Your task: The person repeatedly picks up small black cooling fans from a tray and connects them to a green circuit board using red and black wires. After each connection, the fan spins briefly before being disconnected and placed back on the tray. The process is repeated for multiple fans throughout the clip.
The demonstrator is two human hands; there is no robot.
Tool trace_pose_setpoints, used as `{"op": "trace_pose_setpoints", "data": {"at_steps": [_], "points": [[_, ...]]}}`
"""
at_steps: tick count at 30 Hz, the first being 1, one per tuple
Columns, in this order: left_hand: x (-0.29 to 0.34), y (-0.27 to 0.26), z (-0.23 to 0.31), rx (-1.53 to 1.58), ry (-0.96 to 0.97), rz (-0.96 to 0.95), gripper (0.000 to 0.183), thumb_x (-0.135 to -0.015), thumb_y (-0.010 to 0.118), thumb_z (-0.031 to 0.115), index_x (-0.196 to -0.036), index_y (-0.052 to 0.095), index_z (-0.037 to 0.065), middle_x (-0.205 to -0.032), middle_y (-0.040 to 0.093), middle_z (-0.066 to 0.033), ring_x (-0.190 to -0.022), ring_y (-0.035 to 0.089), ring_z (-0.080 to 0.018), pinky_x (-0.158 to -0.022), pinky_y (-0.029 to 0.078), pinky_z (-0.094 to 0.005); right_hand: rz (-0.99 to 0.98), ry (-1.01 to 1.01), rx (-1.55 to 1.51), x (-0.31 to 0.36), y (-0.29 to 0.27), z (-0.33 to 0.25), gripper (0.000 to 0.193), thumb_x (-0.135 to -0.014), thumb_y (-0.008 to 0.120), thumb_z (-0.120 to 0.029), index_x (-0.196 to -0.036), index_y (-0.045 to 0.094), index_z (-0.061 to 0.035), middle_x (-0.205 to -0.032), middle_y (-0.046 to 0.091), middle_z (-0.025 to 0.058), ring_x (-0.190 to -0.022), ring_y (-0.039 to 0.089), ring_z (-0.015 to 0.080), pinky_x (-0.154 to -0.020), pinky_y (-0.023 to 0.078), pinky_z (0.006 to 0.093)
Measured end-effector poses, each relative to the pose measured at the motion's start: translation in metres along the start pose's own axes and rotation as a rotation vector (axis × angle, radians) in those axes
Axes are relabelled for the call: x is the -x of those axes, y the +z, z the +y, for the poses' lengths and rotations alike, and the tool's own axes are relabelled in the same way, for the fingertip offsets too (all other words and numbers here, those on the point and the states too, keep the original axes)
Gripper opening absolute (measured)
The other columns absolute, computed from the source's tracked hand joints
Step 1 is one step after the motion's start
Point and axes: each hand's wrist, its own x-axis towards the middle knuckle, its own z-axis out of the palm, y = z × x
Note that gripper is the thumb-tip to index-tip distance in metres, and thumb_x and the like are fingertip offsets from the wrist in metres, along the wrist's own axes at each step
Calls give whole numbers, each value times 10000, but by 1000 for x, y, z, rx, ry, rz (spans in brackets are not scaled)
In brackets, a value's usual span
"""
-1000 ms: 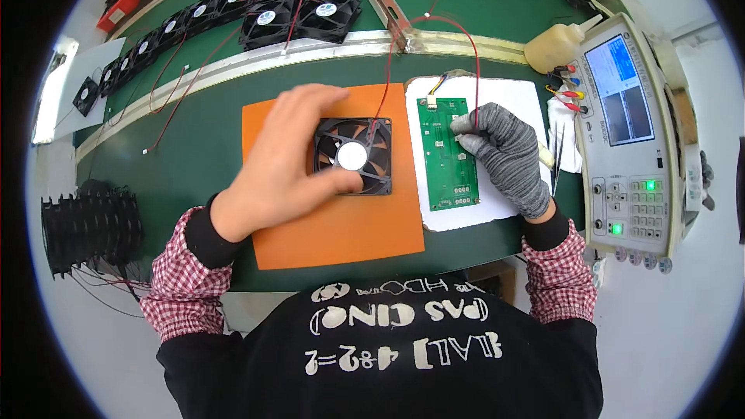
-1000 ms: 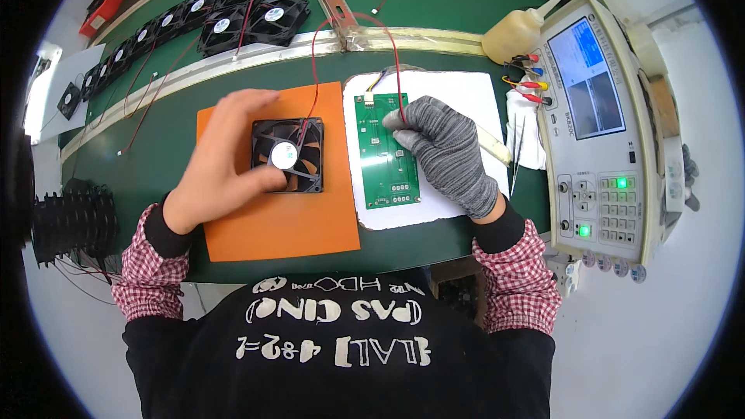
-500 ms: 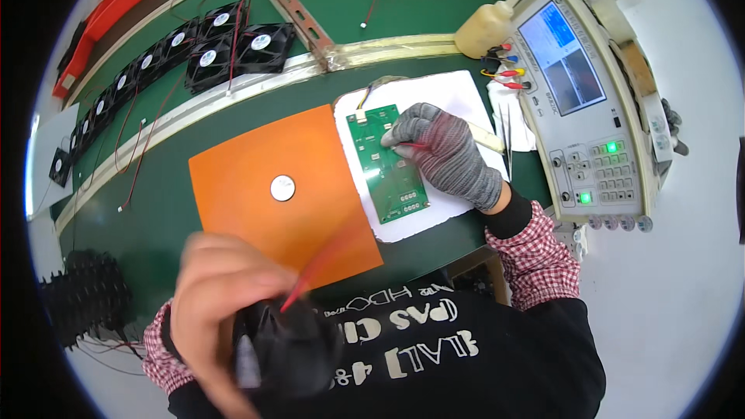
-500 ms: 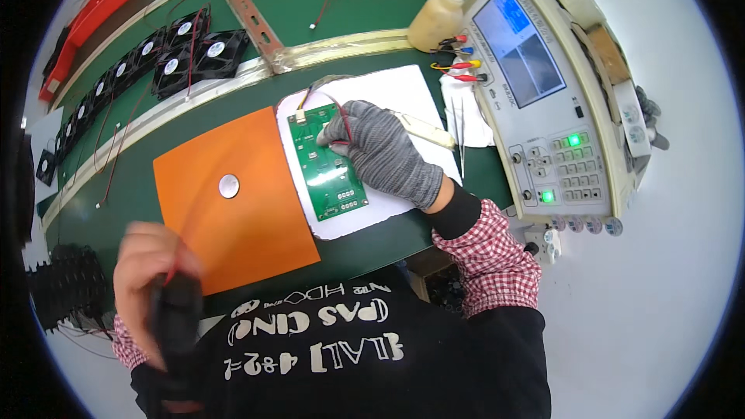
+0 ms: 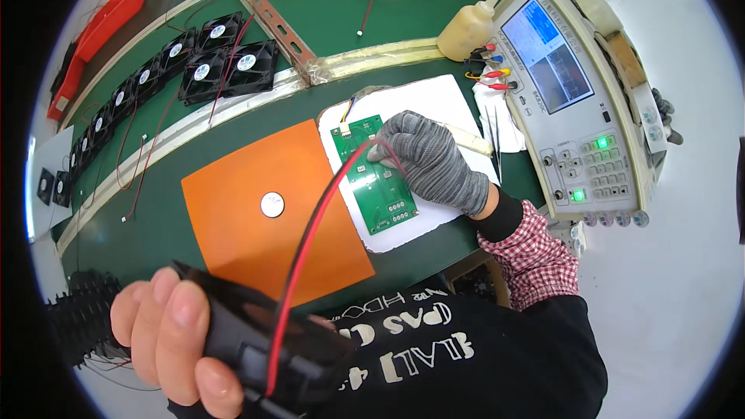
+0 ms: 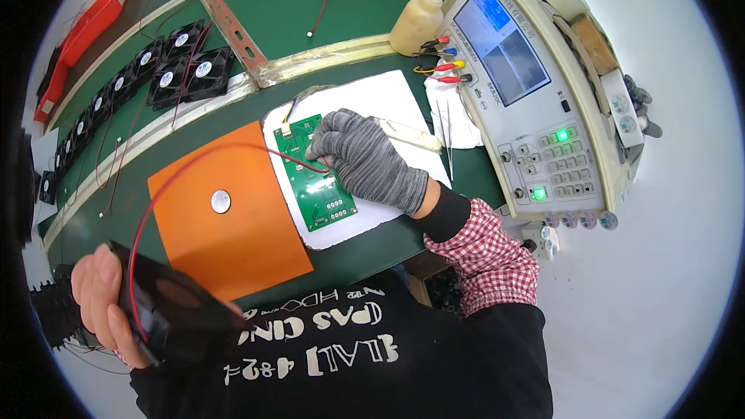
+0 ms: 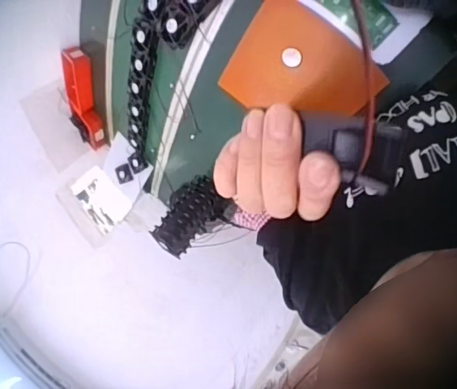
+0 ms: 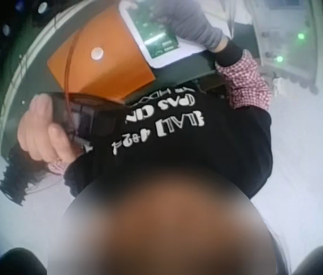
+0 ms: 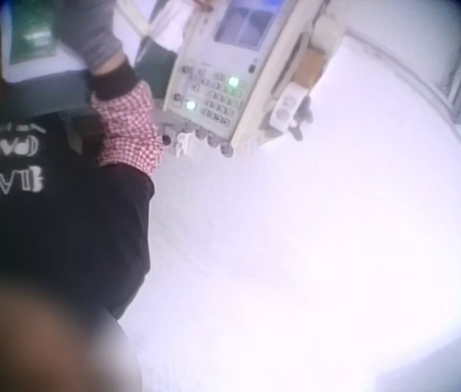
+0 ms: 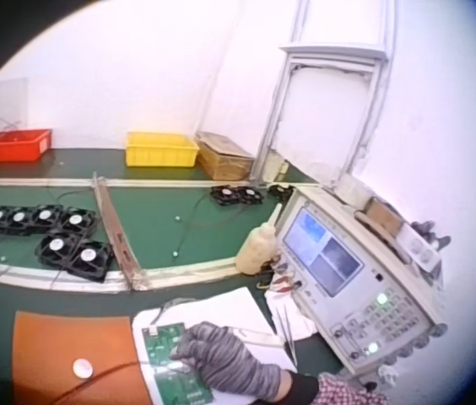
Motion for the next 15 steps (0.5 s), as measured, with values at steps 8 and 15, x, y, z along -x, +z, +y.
{"op": "trace_pose_setpoints", "data": {"at_steps": [8,15], "points": [[-21,126,-54,464,-165,-287,817,-721,819,286,-1387,451,-10,-1382,515,-201,-1263,517,-325,-1041,423,-379,32,-6,-119,-1,-4,5,111,-794,678,-8,-888,691,-66,-893,669,82,-831,667,255,-718,537,354],[61,162,-127,281,-352,-1234,885,-545,880,304,-1311,517,49,-1213,543,-133,-1173,480,-333,-1010,339,-440,173,169,-329,-3,-3,-10,291,-814,753,-75,-1085,650,-62,-946,650,61,-785,624,135,-704,513,246]]}}
